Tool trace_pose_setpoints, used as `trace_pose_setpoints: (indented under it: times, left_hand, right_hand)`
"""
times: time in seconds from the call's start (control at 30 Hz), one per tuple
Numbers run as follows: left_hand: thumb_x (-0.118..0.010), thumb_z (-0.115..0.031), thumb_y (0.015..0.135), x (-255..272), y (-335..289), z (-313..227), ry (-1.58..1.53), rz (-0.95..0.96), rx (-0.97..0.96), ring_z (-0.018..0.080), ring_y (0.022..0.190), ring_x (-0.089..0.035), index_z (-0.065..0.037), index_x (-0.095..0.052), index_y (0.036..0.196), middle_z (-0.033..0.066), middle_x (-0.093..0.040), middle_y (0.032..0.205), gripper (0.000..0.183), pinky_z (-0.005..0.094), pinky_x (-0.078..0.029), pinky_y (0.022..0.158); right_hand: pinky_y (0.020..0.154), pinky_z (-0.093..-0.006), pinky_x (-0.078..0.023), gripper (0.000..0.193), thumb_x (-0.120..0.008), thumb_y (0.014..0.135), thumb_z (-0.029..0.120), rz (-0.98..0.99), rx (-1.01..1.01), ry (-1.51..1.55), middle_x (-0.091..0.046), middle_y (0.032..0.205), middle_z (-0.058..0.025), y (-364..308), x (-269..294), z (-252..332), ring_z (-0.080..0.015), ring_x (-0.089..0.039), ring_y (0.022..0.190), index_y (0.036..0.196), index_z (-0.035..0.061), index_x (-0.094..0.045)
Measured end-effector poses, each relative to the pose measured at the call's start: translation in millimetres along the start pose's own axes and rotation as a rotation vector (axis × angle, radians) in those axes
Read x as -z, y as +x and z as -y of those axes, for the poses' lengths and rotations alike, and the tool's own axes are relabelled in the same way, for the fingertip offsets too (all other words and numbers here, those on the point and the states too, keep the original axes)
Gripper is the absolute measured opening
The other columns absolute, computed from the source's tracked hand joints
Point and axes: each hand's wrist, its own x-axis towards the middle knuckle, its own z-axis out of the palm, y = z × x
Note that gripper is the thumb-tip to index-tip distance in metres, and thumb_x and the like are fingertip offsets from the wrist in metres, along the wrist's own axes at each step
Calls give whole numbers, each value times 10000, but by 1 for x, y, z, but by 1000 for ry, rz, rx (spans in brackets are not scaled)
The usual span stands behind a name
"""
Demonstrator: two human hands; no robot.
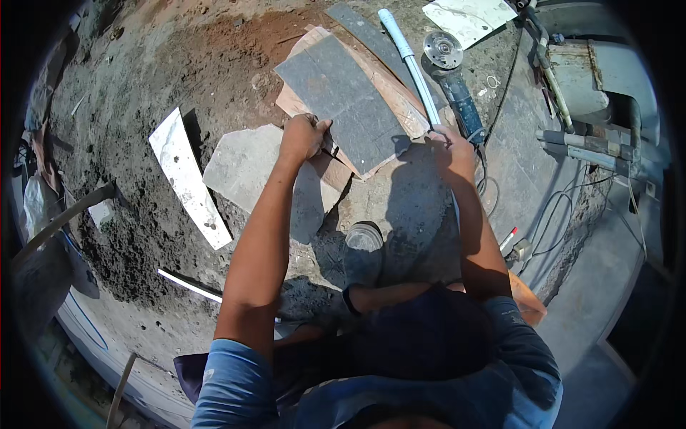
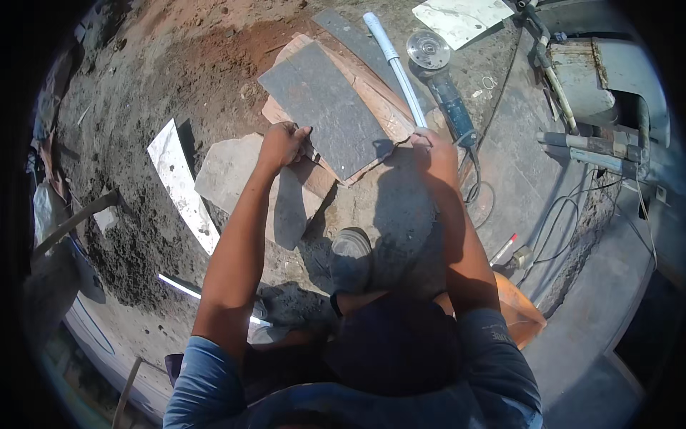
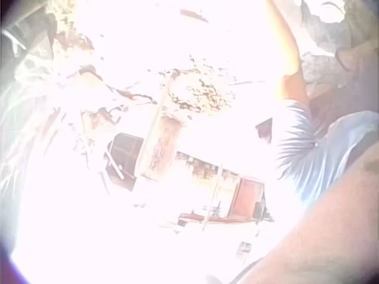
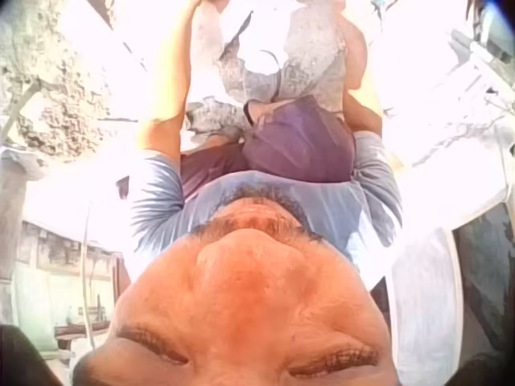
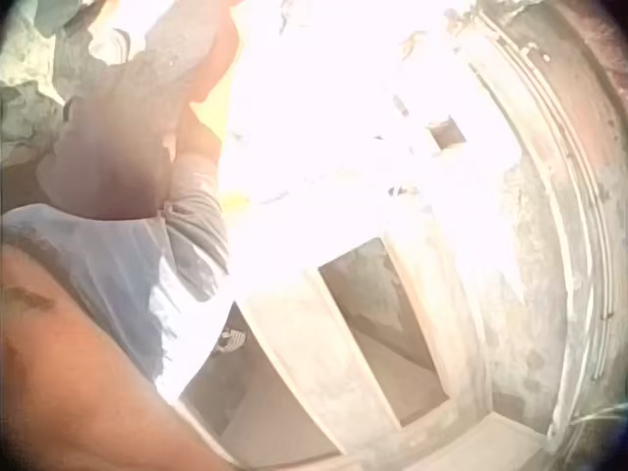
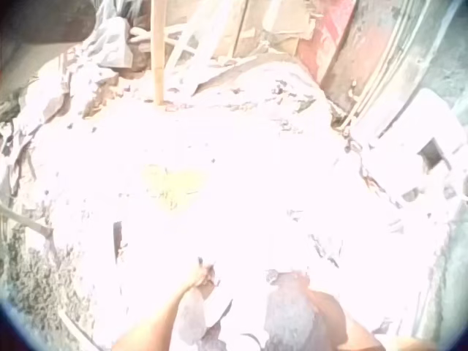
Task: The person uses an angle grinder to cut rectangular tiles on a construction site. They hold the tiles with one hand and guide the grinder with the other, cutting multiple pieces and placing them aside.
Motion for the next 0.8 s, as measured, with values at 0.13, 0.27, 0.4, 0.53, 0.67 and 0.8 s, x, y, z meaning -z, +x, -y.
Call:
trace_pose_setpoints:
  times: [0.13, 0.27, 0.4, 0.53, 0.67, 0.8]
  left_hand:
    - [-703, -295, 985, 15, -23, -16, -216, -31, -36, 144, 522, -589, -16, -647, 826, 62, -647, 644, 326, 318, -466, 509]
    - [-699, -294, 996, 40, -59, -13, -318, -108, -30, 95, 522, -534, -53, -584, 820, 28, -597, 652, 320, 261, -418, 491]
    - [-706, -296, 995, 60, -83, 11, -469, -144, -4, 73, 553, -490, -76, -571, 861, -1, -583, 692, 291, 237, -394, 505]
    - [-698, -248, 1000, 75, -96, 33, -525, -220, 26, 78, 550, -508, -62, -573, 850, 11, -588, 682, 269, 248, -417, 511]
    - [-696, -252, 1001, 80, -107, 31, -557, -230, 0, 81, 547, -508, -63, -576, 856, 12, -591, 686, 267, 252, -426, 514]
    - [-704, -270, 993, 89, -123, 5, -548, -241, -71, 77, 587, -520, -58, -583, 865, 10, -595, 701, 276, 242, -430, 536]
  right_hand:
    - [696, -348, -530, 317, -758, 902, 287, -175, 126, -376, -728, 842, -128, 22, 47, -19, -221, -710, 753, 1055, 12, -715]
    - [845, -466, -511, 340, -743, 890, 306, -112, 25, -564, -698, 980, -149, 3, 27, -7, -354, -667, 947, 1107, 48, -699]
    - [951, -512, -482, 545, -759, 862, 357, -580, 315, -703, -675, 1118, -198, 34, 35, -17, -423, -625, 1081, 1275, 44, -591]
    - [985, -508, -488, 698, -807, 796, 404, -257, 92, -758, -668, 1233, -235, 88, 47, -25, -424, -613, 1192, 1333, 51, -536]
    - [977, -498, -503, 727, -822, 756, 398, -99, -38, -759, -680, 1229, -252, 104, 58, -19, -422, -646, 1160, 1331, 51, -542]
    - [951, -467, -523, 765, -830, 677, 440, -75, 33, -649, -713, 1130, -253, 84, 86, 7, -418, -668, 1104, 1296, 46, -610]
